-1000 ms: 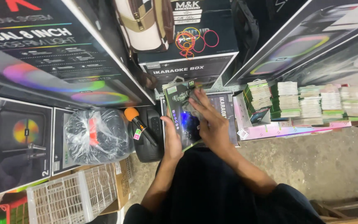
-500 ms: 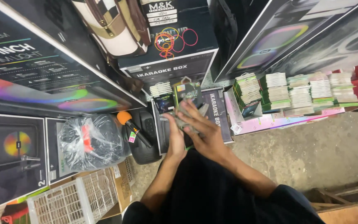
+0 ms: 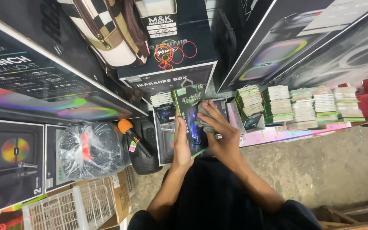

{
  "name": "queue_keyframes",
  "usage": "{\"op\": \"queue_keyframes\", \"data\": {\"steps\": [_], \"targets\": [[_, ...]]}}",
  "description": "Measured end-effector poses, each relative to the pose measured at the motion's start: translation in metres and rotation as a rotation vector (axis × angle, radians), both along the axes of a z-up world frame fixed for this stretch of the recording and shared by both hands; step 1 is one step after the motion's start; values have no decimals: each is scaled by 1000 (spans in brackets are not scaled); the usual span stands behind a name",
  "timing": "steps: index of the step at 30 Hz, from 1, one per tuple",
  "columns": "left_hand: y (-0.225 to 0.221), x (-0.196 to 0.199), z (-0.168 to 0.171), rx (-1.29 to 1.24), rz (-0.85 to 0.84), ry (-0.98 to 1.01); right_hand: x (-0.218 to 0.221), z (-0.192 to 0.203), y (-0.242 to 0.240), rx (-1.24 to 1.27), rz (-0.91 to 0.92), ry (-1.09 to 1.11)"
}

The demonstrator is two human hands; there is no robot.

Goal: Organize and sort small packaged electronic accessories on a low shelf in a store.

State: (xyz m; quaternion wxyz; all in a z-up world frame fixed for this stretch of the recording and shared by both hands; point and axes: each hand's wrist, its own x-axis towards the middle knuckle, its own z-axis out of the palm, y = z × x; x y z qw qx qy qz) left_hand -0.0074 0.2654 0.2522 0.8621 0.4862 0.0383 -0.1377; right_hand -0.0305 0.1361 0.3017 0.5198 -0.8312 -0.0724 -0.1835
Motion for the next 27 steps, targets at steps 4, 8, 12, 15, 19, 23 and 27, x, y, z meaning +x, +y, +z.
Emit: {"op": "queue_keyframes", "data": {"steps": [4,8,12,15,19,23,27], "targets": [[-4,3,21,57,45,-83,-9,-7,3,47,-1,-2],[-7,2,24,66,92,-123,-12,8,8,126,202,47],[-9,3,16,-79,127,-8,-13,-14,10,145,285,38],[-7,5,10,-192,197,55,-17,-26,10,193,301,128],[-3,4,23,-195,276,12,-15,-24,7,154,351,118],[-5,2,44,-222,358,-19,-7,-18,3,174,385,67],[-12,2,65,-129,445,30,4,-31,-7,171,263,136]]}}
